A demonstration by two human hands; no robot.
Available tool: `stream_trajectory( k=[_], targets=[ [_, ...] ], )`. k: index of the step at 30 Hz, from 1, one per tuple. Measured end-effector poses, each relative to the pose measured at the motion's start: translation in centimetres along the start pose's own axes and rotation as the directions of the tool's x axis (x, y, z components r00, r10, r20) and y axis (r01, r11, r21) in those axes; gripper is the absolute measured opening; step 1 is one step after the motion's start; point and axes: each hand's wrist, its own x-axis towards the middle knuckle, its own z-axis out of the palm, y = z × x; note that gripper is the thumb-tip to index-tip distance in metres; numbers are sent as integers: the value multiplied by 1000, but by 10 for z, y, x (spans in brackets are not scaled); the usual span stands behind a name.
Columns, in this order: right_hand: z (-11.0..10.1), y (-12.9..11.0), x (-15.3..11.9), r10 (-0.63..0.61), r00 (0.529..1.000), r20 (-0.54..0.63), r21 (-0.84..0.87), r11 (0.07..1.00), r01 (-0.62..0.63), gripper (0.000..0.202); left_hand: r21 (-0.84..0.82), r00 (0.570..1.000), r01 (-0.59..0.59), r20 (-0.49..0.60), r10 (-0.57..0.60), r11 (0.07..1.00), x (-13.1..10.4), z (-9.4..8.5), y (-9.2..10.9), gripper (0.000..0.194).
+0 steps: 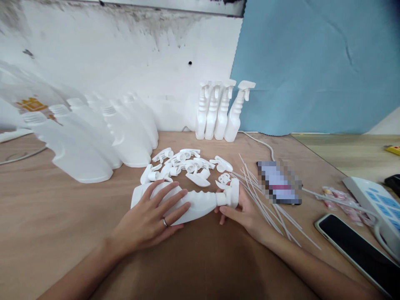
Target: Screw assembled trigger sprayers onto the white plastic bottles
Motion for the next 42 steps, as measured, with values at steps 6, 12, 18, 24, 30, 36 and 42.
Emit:
stream_trajectory(
  k=[6,12,18,24,30,36,42],
  targets=[
    [2,-2,0,-7,1000,3,-6,1000,7,55,-2,1000,4,11,-4,1000,2,0,-1,47],
    [-1,3,1,21,1000,-17,-44,999,-22,62,-35,1000,2,17,-2,999,0,1,-1,50],
    [-6,4,3,43,998,47,46,998,-45,55,-4,1000,3,-9,-3,1000,0,1,0,50],
    [-3,-1,1,137,990,-34,-37,990,-138,45,19,999,-28,-35,29,999,0,-1,1,45],
    [-3,2,3,103,992,-75,-52,993,-107,43,2,996,58,-61,-58,998,2,2,13,38],
    [0,6,4,114,993,43,-128,986,-108,46,33,977,193,81,-195,981,34,-10,32,71],
    [-3,9,4,118,992,33,-116,987,-113,48,-31,938,260,246,-245,965,75,-7,32,103]
  ],
)
